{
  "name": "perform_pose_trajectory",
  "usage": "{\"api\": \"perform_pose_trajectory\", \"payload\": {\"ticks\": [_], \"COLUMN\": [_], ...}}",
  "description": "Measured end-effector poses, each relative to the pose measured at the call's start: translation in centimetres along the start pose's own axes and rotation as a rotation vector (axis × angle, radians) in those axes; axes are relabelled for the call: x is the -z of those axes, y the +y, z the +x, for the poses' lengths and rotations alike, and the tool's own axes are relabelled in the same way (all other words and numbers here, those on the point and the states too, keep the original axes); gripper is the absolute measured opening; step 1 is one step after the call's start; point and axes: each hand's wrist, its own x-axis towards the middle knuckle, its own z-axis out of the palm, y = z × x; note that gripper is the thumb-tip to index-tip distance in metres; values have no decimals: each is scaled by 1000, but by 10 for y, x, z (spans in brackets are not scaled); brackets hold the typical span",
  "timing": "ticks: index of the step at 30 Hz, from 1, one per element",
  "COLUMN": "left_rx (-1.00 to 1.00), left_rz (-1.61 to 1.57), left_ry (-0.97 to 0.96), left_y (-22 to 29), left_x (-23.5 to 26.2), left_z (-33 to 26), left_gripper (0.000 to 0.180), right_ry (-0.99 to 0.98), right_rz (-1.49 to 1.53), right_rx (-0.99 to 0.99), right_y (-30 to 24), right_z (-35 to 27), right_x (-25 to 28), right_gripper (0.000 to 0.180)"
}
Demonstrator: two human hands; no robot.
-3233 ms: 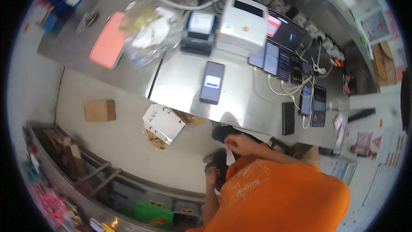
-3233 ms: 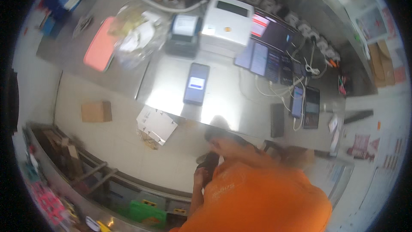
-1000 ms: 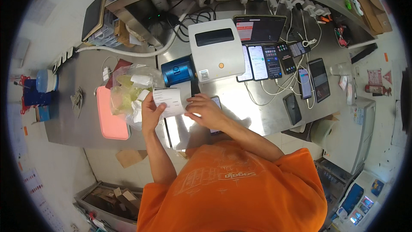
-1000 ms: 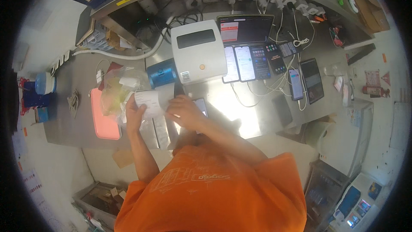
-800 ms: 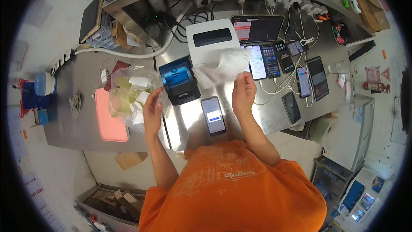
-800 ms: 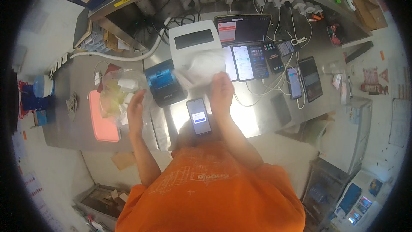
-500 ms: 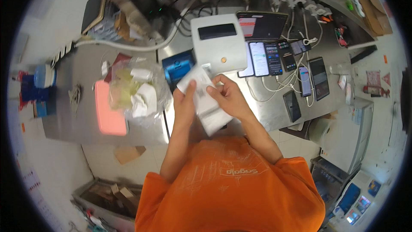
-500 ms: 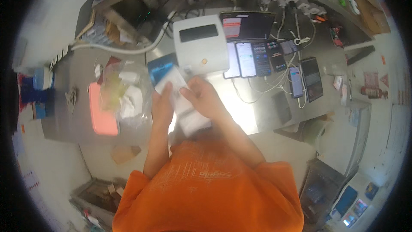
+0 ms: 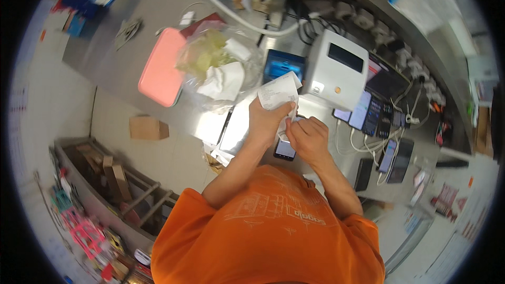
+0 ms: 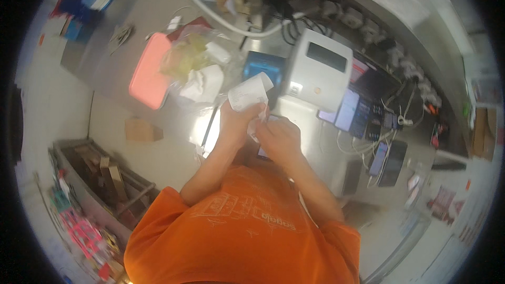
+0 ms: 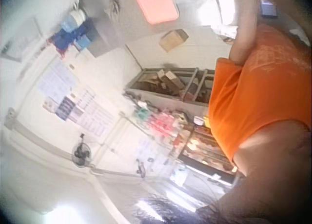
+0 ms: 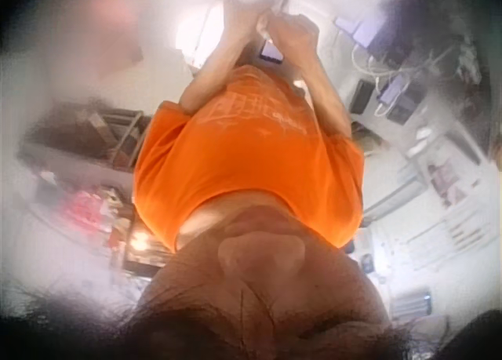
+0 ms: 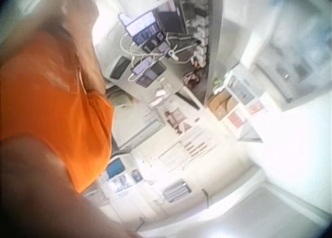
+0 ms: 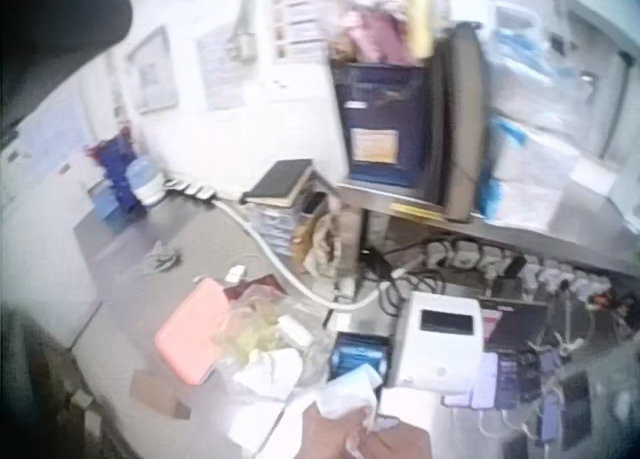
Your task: The person folds red and white paper food boxes and stacks them on a shelf. Then the person retrieves a receipt, opens a cooler to take out white buns, and assembles a meal by placing fried chicken and scrambled eggs into a box.
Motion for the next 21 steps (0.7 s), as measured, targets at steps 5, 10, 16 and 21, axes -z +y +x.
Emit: {"api": "perform_pose_trajectory", "payload": {"ticks": [5,10,16,21], "left_rx": [-172,-407,-473,-561], "left_rz": [199,223,134,213], "left_ry": [74,495,733,851], "left_y": [15,19,32,26], "left_x": [48,73,99,100], "left_z": [-20,-50,-104,-177], "left_gripper": [33,37,37,35], "right_ry": [-241,-300,-387,490], "right_rz": [300,400,643,385], "right_rx": [84,616,252,191], "right_y": [-5,-41,-26,-7], "right_z": [12,26,22,149], "right_x": [-18,-32,-70,-122], "right_gripper": [30,24,4,15]}}
